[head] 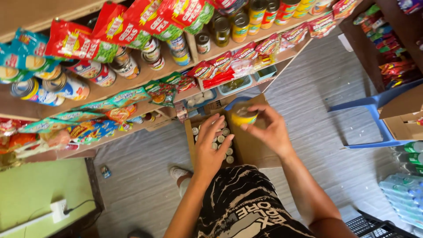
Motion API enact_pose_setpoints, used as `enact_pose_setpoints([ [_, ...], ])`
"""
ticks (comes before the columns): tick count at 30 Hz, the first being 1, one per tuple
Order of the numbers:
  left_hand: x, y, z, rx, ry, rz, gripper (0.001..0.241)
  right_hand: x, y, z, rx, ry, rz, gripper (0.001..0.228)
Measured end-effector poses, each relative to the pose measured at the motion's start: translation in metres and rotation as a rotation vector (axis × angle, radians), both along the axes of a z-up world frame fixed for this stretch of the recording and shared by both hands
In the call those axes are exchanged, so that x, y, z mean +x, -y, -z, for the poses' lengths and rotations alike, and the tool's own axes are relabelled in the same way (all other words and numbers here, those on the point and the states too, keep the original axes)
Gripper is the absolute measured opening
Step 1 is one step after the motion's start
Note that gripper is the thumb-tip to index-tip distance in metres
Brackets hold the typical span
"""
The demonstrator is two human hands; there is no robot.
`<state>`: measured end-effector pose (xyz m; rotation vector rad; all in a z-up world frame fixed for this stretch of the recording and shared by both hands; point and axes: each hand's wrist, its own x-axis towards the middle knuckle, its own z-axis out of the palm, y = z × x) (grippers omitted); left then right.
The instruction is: Taking canned goods from a cardboard box and placing them on grocery store shelves to restock.
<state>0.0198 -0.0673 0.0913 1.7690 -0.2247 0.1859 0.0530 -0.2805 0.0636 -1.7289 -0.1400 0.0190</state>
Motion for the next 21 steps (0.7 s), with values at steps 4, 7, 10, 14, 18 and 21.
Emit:
enact_pose_setpoints([
  [4, 0.002, -0.005, 0.018, -0.032, 0.02, -0.051, 0.044, 0.059, 0.046, -0.004, 0.09, 0.291, 0.184, 0.046],
  [7, 0.0, -0.011, 0.025, -0.075, -0.047, -0.061, 0.042, 0.119, 0.091, -0.019, -0.104, 0.441, 0.3, 0.043],
  [10, -0.001, -0.018, 0.028, -0.089, -0.073, -0.07, 0.043, 0.181, 0.132, -0.034, -0.461, 0.582, 0.507, 0.044],
  [14, -0.002, -0.025, 0.034, -0.119, -0.107, -0.081, 0.04, 0.252, 0.172, -0.045, -0.67, 0.752, 0.595, 0.044],
  [18, -0.004, -0.031, 0.04, -0.108, -0.114, -0.128, 0.038, 0.297, 0.195, -0.052, -0.94, 0.861, 0.595, 0.043],
  [21, -0.006, -0.036, 0.045, -0.101, -0.124, -0.166, 0.038, 0.319, 0.21, -0.044, -1.072, 0.849, 0.566, 0.043],
])
